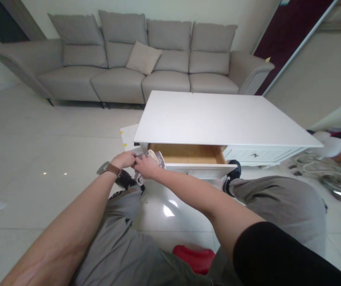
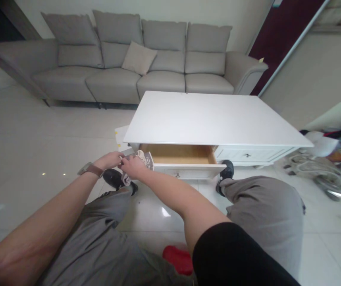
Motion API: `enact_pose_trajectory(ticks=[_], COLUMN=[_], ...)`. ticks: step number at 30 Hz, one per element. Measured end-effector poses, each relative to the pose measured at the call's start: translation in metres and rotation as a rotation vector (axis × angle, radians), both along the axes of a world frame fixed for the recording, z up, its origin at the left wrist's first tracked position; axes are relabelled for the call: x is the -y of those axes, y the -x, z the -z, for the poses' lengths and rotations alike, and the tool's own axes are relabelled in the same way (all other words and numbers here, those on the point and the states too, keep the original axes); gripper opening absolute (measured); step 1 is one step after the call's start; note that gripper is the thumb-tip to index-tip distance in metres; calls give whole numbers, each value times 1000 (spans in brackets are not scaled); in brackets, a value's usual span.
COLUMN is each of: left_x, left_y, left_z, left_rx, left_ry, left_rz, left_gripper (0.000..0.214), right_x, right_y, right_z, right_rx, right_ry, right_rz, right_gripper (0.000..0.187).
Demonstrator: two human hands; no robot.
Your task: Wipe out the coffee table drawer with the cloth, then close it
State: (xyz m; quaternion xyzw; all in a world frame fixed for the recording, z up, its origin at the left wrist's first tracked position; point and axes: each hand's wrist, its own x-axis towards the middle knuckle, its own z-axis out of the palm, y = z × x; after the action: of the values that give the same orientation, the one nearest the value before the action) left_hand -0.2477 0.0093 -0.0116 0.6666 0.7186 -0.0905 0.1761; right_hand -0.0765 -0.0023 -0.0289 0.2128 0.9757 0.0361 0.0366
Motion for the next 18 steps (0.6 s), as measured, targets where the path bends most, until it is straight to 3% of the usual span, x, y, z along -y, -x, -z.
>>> enact_pose_trajectory(ticks=[2,5,10,14,18], left_x=[-4,-11,-17,-19,-23], left_y=[-3,-10,-28,-41,-50], left_z=[-1,-3,-11,-23,-31], left_rx=[-3,24,121,193,254], left_ry=[0,4,62,113,98], left_rz=[-11,3,78,128,163], left_gripper=[51,56,52,49,50], right_x=[-4,-11,-6,6,2], right_y=[-19,-69,-192,-297,-363], right_z=[0,-4,-14,-21,-24], right_rx=[-43,-40,100,201,174], right_ry=[13,52,66,57,114], right_rz=[29,118,280,530,740], right_gripper=[50,59,59,65,69])
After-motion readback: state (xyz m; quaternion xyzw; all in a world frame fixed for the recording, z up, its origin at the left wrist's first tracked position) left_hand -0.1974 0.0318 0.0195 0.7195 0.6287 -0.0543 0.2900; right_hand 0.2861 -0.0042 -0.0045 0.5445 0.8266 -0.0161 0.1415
